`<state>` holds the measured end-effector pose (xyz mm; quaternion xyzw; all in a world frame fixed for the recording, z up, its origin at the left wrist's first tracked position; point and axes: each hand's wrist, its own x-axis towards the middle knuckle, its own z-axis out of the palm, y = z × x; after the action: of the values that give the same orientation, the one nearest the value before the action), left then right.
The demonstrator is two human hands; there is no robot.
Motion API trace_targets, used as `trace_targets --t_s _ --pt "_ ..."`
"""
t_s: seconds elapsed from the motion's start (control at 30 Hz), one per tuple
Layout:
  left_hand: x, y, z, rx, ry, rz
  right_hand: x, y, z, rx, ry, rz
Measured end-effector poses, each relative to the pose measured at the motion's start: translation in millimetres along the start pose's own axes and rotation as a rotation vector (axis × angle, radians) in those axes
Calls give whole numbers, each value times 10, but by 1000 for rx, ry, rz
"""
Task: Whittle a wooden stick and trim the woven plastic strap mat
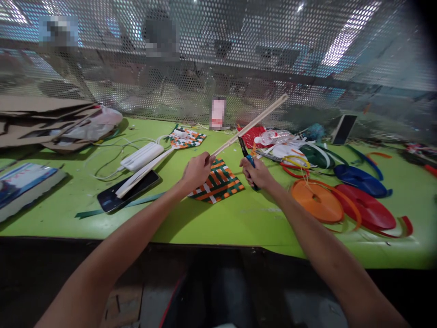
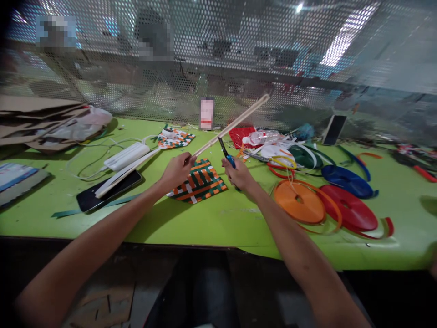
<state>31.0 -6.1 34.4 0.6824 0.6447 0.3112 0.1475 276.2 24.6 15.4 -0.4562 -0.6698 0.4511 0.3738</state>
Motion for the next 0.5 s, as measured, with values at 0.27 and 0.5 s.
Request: trace_targets --t_s 0.27,0.5 --pt "-87 129 -69 -61 12 58 -132 -201 265 405 -117 90" --pt "-134 151 -13 -110 -20 67 -176 -217 330 399 -84 21"
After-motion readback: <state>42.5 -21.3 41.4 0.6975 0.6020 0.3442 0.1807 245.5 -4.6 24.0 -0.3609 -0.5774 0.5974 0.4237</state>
